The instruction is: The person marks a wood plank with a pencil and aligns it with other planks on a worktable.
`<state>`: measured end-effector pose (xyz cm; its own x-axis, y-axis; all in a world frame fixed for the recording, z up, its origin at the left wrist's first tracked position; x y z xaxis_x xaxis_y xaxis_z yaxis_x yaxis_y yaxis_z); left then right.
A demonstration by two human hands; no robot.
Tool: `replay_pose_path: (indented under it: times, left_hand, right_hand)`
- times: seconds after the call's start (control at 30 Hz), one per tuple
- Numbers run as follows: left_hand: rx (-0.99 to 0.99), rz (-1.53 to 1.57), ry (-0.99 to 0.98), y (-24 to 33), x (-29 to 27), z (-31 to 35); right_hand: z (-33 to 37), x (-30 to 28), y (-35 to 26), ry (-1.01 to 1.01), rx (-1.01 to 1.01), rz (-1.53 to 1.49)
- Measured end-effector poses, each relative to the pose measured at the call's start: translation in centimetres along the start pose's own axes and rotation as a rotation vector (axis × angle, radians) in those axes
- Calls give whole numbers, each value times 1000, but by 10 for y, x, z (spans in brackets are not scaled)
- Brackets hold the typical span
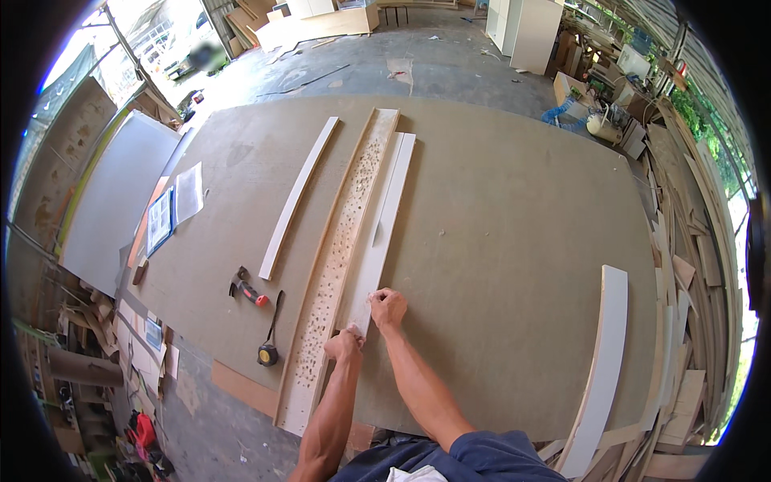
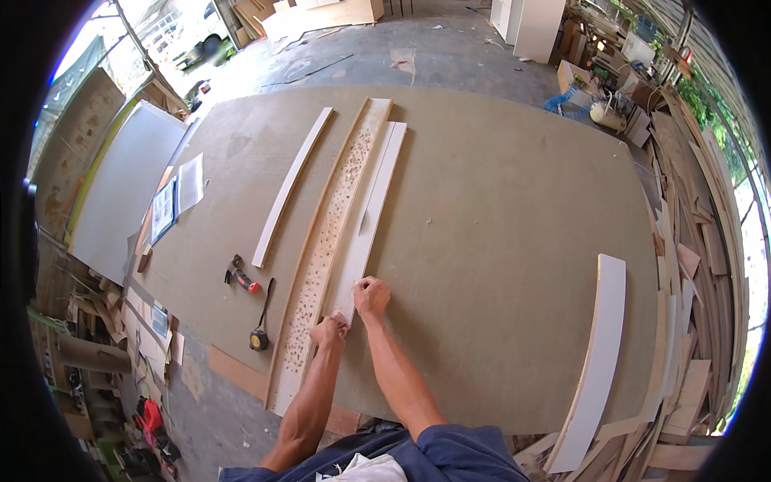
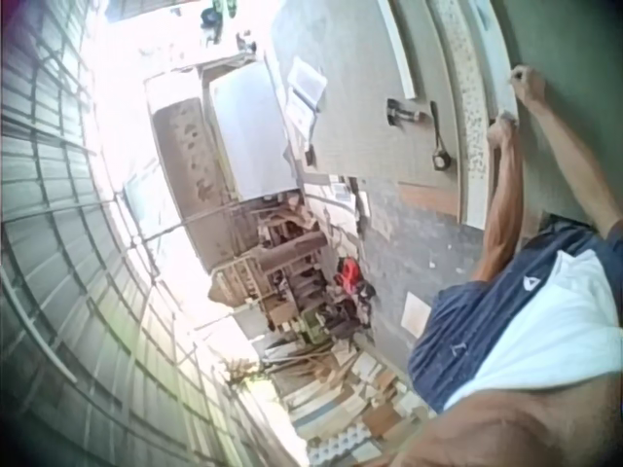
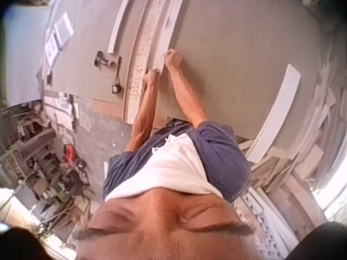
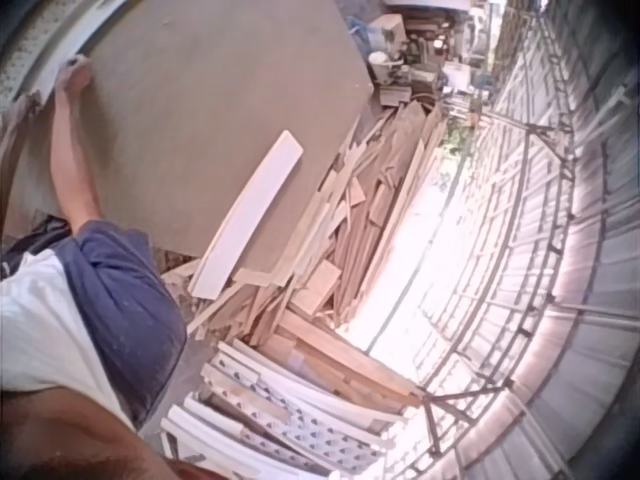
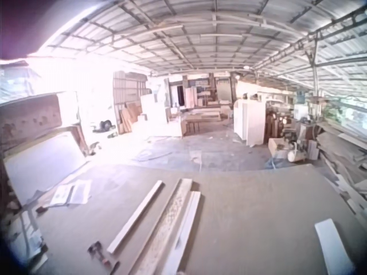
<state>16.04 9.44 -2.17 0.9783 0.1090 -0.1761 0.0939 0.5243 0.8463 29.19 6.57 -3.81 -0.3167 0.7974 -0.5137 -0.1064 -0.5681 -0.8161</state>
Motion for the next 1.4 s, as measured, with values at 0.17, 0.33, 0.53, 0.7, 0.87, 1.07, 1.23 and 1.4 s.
replay_pose_path:
  times: [0.17,0.33,0.53,0.7,0.87,1.07,1.23,1.4]
  left_hand:
    - [-8,4,73,7,10,0]
    - [-6,-12,80,-1,18,-16]
    - [-41,-3,107,8,27,-14]
    - [-16,50,76,8,36,-16]
    - [-30,14,75,15,48,-13]
    - [-44,-16,137,21,64,-18]
    - [-64,-203,136,0,75,-44]
    - [-28,-234,166,25,61,-21]
  right_hand:
    - [-11,3,-3,-8,-18,-56]
    - [-19,6,-6,62,-35,-22]
    - [-27,8,-8,38,-22,-27]
    - [-35,9,-11,41,-16,-23]
    - [-44,5,-13,58,-38,-36]
    - [-58,6,-22,51,-8,-53]
    - [-59,6,-12,51,-170,-90]
    - [8,-14,-3,-115,-349,-111]
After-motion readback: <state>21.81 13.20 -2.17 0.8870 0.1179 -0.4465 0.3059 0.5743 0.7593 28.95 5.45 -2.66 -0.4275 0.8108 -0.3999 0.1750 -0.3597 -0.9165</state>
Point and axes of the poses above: each hand's wrist, its own z-axis away from the middle knuckle, its own x-axis out of the palm, y = z × x, the point moved 2 cm from there along -z, towards the middle knuckle, and after that the axes turned 13 degrees about x, right-handed, at the moved point
